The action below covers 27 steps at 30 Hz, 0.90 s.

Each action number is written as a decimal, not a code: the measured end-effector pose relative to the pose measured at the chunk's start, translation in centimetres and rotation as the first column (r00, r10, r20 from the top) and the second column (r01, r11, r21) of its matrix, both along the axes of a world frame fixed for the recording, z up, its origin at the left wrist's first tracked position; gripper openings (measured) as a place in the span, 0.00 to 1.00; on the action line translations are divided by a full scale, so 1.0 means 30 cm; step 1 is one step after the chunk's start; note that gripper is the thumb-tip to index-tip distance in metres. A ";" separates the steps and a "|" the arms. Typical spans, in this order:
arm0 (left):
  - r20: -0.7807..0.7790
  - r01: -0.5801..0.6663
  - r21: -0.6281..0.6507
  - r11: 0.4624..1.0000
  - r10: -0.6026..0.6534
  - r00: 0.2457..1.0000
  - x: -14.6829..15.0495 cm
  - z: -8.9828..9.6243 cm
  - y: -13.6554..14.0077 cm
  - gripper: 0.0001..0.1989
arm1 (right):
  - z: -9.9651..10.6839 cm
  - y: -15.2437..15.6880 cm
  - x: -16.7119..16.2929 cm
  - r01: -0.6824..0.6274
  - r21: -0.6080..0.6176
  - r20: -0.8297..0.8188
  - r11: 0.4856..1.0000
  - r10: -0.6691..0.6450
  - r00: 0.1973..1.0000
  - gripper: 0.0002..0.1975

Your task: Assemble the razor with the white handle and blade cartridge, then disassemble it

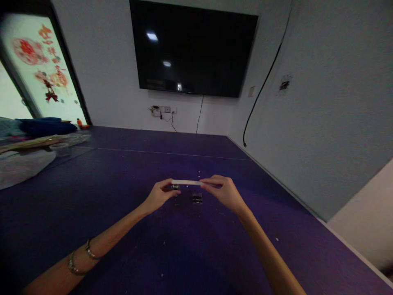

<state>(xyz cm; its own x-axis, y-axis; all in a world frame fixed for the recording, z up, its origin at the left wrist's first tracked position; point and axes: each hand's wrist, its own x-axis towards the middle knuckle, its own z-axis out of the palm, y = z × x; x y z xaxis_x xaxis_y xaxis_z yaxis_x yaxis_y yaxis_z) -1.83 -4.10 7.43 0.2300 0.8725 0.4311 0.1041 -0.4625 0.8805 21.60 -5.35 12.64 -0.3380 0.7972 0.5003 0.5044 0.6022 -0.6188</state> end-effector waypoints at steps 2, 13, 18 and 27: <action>-0.007 -0.007 0.016 1.000 0.007 1.000 0.001 0.002 0.000 0.09 | 0.001 -0.004 -0.004 -0.015 -0.002 0.012 1.000 0.015 1.000 0.11; 0.014 0.019 -0.008 1.000 -0.019 1.000 -0.002 -0.004 0.002 0.09 | 0.000 -0.009 -0.009 -0.007 -0.006 0.015 1.000 0.007 1.000 0.11; 0.020 0.006 0.010 1.000 -0.006 1.000 -0.001 -0.015 0.008 0.08 | -0.010 0.003 -0.001 0.015 -0.007 -0.001 1.000 -0.015 1.000 0.11; 0.023 0.000 0.006 1.000 -0.001 1.000 0.004 0.002 -0.003 0.07 | -0.006 0.005 0.012 -0.035 -0.046 -0.011 0.998 0.035 0.999 0.12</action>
